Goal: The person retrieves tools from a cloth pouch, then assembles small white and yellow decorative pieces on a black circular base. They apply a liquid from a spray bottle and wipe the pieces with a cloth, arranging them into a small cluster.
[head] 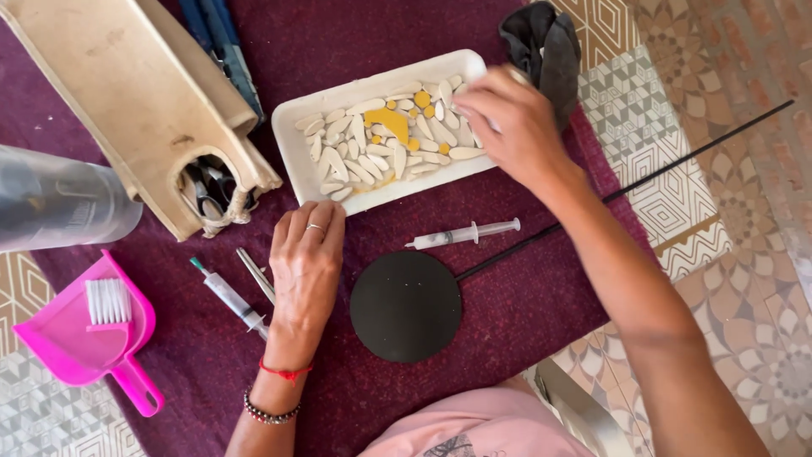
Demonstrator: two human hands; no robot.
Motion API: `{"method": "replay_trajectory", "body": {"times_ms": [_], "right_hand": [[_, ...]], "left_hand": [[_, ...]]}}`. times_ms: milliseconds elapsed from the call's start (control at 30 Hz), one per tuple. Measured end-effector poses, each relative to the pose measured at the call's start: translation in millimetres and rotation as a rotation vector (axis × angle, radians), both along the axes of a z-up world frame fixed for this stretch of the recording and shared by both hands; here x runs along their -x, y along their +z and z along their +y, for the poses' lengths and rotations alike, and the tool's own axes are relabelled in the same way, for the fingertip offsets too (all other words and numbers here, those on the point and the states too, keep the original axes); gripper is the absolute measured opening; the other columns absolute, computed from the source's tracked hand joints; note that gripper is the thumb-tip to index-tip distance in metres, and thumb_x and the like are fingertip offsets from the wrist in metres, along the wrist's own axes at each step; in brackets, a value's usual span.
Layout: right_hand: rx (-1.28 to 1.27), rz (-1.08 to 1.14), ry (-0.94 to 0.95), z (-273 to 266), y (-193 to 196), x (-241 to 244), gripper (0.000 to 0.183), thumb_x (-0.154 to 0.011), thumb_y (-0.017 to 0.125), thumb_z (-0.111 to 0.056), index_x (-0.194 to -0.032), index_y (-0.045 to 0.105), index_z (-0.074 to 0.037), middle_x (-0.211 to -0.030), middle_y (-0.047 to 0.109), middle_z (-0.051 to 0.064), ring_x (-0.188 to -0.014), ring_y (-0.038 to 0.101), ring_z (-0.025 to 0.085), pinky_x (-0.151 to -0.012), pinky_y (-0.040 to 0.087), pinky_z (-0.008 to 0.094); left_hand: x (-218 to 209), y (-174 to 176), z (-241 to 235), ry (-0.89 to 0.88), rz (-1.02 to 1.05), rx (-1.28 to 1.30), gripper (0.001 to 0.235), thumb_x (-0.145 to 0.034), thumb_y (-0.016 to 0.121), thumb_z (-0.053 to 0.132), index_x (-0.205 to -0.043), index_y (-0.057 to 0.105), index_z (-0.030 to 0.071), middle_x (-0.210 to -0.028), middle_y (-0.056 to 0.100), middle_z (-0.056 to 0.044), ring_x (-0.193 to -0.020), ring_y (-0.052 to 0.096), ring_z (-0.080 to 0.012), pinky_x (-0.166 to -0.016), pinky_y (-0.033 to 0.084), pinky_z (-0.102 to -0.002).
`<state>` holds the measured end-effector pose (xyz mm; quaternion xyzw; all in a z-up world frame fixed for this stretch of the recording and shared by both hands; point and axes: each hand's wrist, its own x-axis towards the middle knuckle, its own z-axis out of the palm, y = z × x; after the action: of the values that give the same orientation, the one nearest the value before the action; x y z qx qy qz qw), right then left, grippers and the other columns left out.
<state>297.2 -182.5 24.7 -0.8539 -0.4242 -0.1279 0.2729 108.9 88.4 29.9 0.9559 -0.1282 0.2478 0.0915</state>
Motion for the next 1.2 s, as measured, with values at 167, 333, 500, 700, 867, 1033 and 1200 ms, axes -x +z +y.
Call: {"method": "replay_trajectory", "body": {"times_ms": [167,333,500,700,867,1033,1200], "right_hand": [[0.186,-0.01,-0.04,43.0,-6.0,-18.7,0.022,-0.094,0.083,-0.01,-0.112,0.077,0.002,-0.102,0.059,0.009,-0.088,0.058,0.023,-0.074,0.057,0.038],[0.322,-0.03,-0.143,48.1,-15.2,-10.6,0.029,-0.091,0.087,-0.027,-0.108,0.079,-0.004,-0.097,0.058,0.007,-0.084,0.056,0.023,-0.072,0.056,0.039],[0.303,0.029,-0.196,45.3,-18.3,-6.7,0.03,-0.09,0.089,-0.028,-0.107,0.08,-0.004,-0.101,0.059,0.006,-0.081,0.058,0.019,-0.069,0.059,0.035],[0.139,0.006,-0.089,48.5,-23.1,-6.9,0.015,-0.092,0.086,-0.007,-0.101,0.078,0.001,-0.105,0.064,0.012,-0.087,0.062,0.025,-0.075,0.055,0.036],[-0.181,0.211,0.011,47.2,-9.2,-0.9,0.013,-0.094,0.08,0.017,-0.093,0.074,0.005,-0.089,0.074,0.015,-0.074,0.064,0.017,-0.066,0.055,0.028],[-0.261,0.318,-0.056,42.8,14.5,32.0,0.01,-0.096,0.078,0.011,-0.101,0.072,0.005,-0.094,0.073,0.013,-0.076,0.062,0.015,-0.067,0.049,0.027],[-0.24,0.407,0.091,44.2,27.1,96.0,0.018,-0.103,0.049,0.013,-0.097,0.064,0.004,-0.082,0.06,0.01,-0.068,0.06,0.019,-0.061,0.053,0.024]], "left_hand": [[2.1,6.9,-2.6,0.006,-0.006,0.039,0.008,-0.099,0.064,-0.002,-0.106,0.068,-0.003,-0.105,0.066,-0.012,-0.099,0.065,-0.0283,-0.084,0.053,-0.04],[17.6,6.4,-10.8,0.015,0.051,0.013,0.013,-0.098,0.062,-0.001,-0.11,0.067,-0.004,-0.106,0.064,-0.013,-0.097,0.062,-0.0281,-0.083,0.051,-0.04],[20.9,7.0,-14.1,0.033,0.081,0.009,0.013,-0.097,0.065,-0.006,-0.109,0.067,-0.003,-0.106,0.063,-0.012,-0.1,0.062,-0.0277,-0.084,0.052,-0.04],[50.3,2.1,-36.0,0.025,0.026,0.395,0.023,-0.104,0.048,-0.008,-0.117,0.067,-0.008,-0.127,0.064,-0.021,-0.104,0.067,-0.0407,-0.094,0.055,-0.049],[105.0,-12.2,-93.4,0.028,0.46,0.14,0.123,-0.079,0.058,0.085,-0.147,0.039,-0.016,-0.157,0.033,-0.038,-0.148,0.032,-0.0528,-0.123,0.029,-0.057],[124.2,22.0,-72.5,-0.664,0.566,0.932,0.061,-0.111,0.025,0.042,-0.125,0.055,-0.01,-0.123,0.061,-0.026,-0.111,0.062,-0.0424,-0.106,0.045,-0.054],[127.5,27.5,-50.5,-0.663,0.526,1.084,0.035,-0.111,0.04,0.02,-0.119,0.061,-0.007,-0.113,0.07,-0.02,-0.101,0.07,-0.0391,-0.103,0.056,-0.049]]}}
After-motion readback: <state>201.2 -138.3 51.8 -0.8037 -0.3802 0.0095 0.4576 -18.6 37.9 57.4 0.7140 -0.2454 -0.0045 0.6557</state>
